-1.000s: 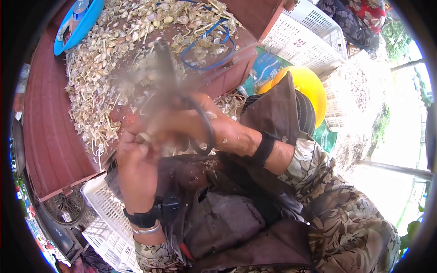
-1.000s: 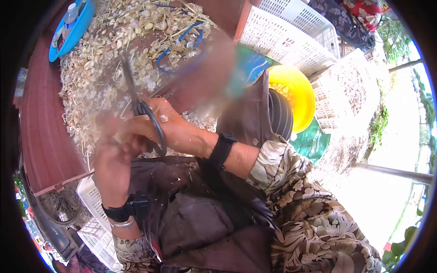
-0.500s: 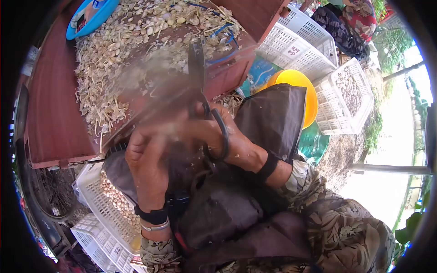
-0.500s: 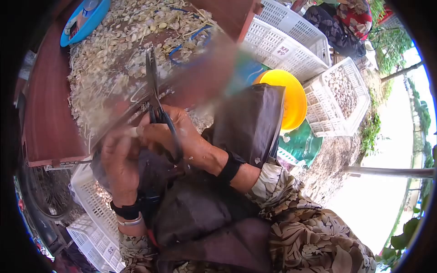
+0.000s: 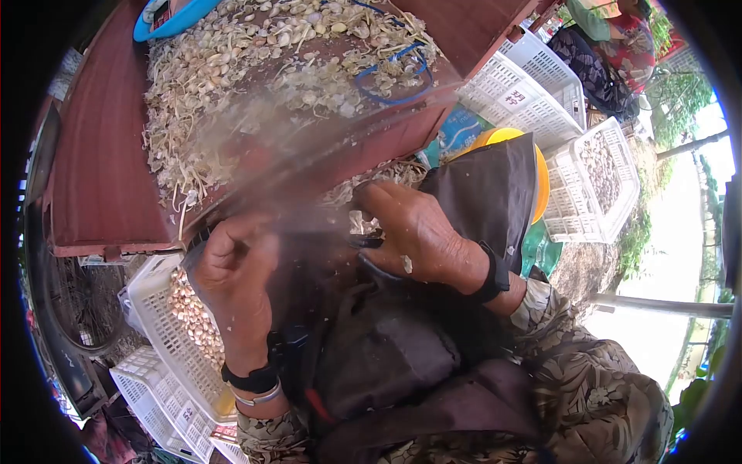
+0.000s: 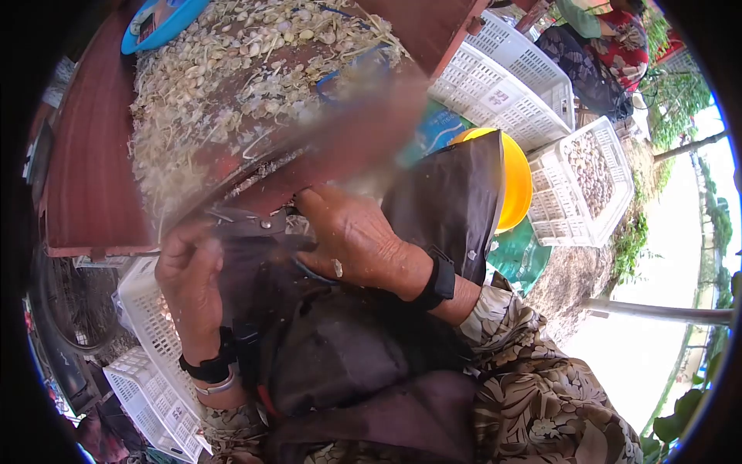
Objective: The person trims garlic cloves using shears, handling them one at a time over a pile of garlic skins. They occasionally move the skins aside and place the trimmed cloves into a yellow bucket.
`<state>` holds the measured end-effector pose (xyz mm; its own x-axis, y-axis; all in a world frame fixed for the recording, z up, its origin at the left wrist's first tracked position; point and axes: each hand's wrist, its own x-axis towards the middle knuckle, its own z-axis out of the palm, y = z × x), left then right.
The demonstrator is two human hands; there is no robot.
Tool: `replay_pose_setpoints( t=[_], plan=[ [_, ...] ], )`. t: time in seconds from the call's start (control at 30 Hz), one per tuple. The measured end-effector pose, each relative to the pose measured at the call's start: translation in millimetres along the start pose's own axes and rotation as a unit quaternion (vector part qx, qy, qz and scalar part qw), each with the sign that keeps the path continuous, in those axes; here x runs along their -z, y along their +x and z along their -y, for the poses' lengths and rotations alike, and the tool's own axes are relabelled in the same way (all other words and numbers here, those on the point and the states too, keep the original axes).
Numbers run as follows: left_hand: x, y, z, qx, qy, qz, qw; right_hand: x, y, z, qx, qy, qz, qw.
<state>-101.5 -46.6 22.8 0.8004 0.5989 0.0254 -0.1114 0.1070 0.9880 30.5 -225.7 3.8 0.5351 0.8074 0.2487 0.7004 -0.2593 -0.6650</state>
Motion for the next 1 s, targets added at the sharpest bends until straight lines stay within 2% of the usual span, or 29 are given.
replay_pose_setpoints(
  t=[0.07, 0.27, 0.47, 0.57, 0.67, 0.77, 0.8, 0.83, 0.87, 0.9, 0.93, 0.97, 1.0],
  plan=[
    [3, -2, -4, 0.008, 0.014, 0.009, 1.000, 0, -3, 1, 0.011, -0.042, -0.002, 0.999],
    [20, -1, -3, -0.007, 0.000, 0.035, 0.999, 1, 3, 21, 0.019, -0.052, 0.018, 0.998],
    [26, -5, -6, 0.038, -0.011, 0.041, 0.998, -2, 4, 21, 0.015, -0.025, 0.076, 0.997],
    [29, -3, -4, 0.068, -0.025, 0.064, 0.995, -1, 2, 14, 0.018, 0.031, 0.126, 0.991],
    [27, -2, 1, 0.037, -0.013, 0.076, 0.996, -9, 1, 6, 0.025, 0.177, 0.139, 0.974],
    [44, -8, -17, 0.046, 0.027, -0.007, 0.999, 15, 1, 11, 0.020, 0.070, 0.080, 0.994],
    [66, -11, -27, 0.042, 0.091, -0.094, 0.991, 40, 1, 13, 0.020, 0.005, 0.030, 0.999],
    [101, -15, -32, 0.010, 0.141, -0.130, 0.981, 68, -4, 7, -0.018, -0.044, 0.013, 0.999],
    [168, -24, -26, 0.005, 0.355, -0.186, 0.916, 115, -14, -1, -0.118, -0.192, -0.024, 0.974],
    [203, -35, -17, -0.003, 0.360, -0.186, 0.914, 126, -23, -21, -0.093, -0.254, -0.070, 0.960],
    [234, -45, -7, -0.010, 0.368, -0.187, 0.911, 140, -33, -42, -0.087, -0.342, -0.036, 0.935],
    [258, -51, 3, -0.016, 0.376, -0.188, 0.907, 149, -42, -63, -0.167, -0.288, 0.034, 0.942],
    [274, -54, 11, -0.020, 0.385, -0.189, 0.903, 146, -50, -80, -0.174, -0.273, 0.022, 0.946]
  ],
)
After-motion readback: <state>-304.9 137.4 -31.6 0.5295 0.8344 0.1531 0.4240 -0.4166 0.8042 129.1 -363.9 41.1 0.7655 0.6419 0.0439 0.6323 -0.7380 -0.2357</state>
